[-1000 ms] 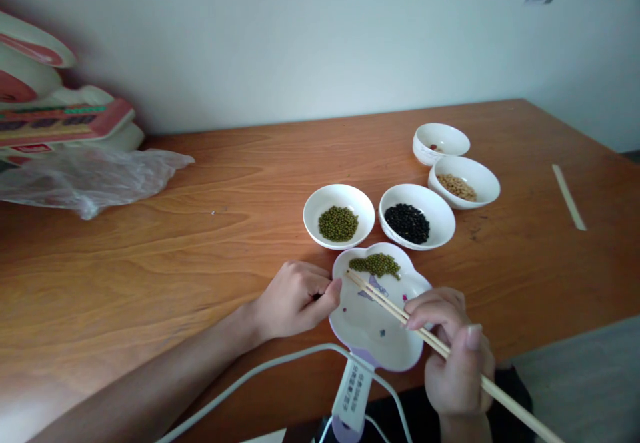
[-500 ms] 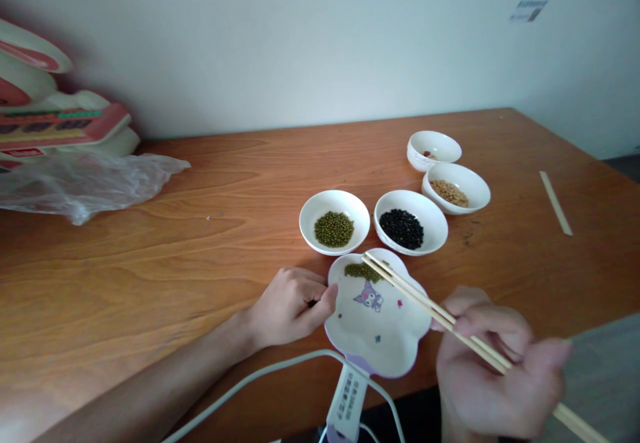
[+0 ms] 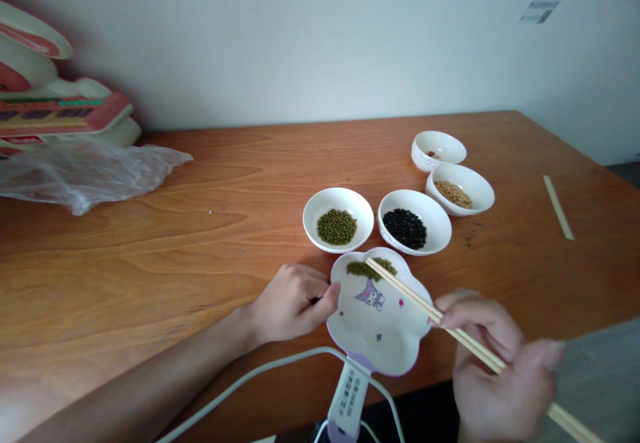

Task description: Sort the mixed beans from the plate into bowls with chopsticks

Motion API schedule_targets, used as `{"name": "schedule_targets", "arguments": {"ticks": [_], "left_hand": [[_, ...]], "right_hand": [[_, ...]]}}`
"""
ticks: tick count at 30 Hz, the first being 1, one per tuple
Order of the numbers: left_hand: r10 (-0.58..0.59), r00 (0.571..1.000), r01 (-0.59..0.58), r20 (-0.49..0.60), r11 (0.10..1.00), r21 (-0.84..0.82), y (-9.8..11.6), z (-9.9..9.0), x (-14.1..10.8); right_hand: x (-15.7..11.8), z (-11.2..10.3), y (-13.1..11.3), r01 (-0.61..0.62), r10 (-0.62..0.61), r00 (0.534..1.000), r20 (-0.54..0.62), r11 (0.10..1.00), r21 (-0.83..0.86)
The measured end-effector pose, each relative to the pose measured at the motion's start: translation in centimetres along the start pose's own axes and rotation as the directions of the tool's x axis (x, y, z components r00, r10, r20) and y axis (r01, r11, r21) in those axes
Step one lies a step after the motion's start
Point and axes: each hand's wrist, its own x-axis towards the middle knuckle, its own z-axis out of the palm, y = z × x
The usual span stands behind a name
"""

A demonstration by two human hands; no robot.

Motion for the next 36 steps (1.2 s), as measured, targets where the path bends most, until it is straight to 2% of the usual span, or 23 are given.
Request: {"name": "schedule_targets", "arguments": {"ticks": [3,6,17,23,31,36], "left_hand": [[0.000,1.000,0.000,-0.002,1.000,-0.013,0.0,0.0,-0.1],[-0.005,1.000,0.004,-0.001,1.000,-0.020,0.1,0.0,-0.1],[0.002,1.000,-0.002,-0.007,1.000,0.016,0.4,-0.2,-0.1],[0.005,1.000,-0.005,-0.003,1.000,0.021,0.4,-0.3,0.0],[0.005,1.000,-0.005,0.001,1.000,0.010,0.4,-0.3,0.0],[0.014,1.000,-0.014,-0.007,1.000,0.009,0.4,-0.3,0.1]], "right_hand": [[-1.1,-1.7,1.1,-0.006,0.015,0.997,0.072,0.991,-0.132],[-1.8,-2.4,1.6,0.007,0.010,0.995,0.100,0.987,-0.162],[-1.8,-2.3,1.0,0.013,-0.004,0.998,0.068,0.991,-0.133],[-1.7,-2.5,1.3,0.014,0.004,0.993,0.121,0.990,-0.144],[-2.4,-2.8,2.6,-0.019,0.022,0.998,0.052,0.997,-0.069],[-1.3,-2.3,1.5,0.053,-0.052,0.997,-0.062,0.998,0.017]]}}
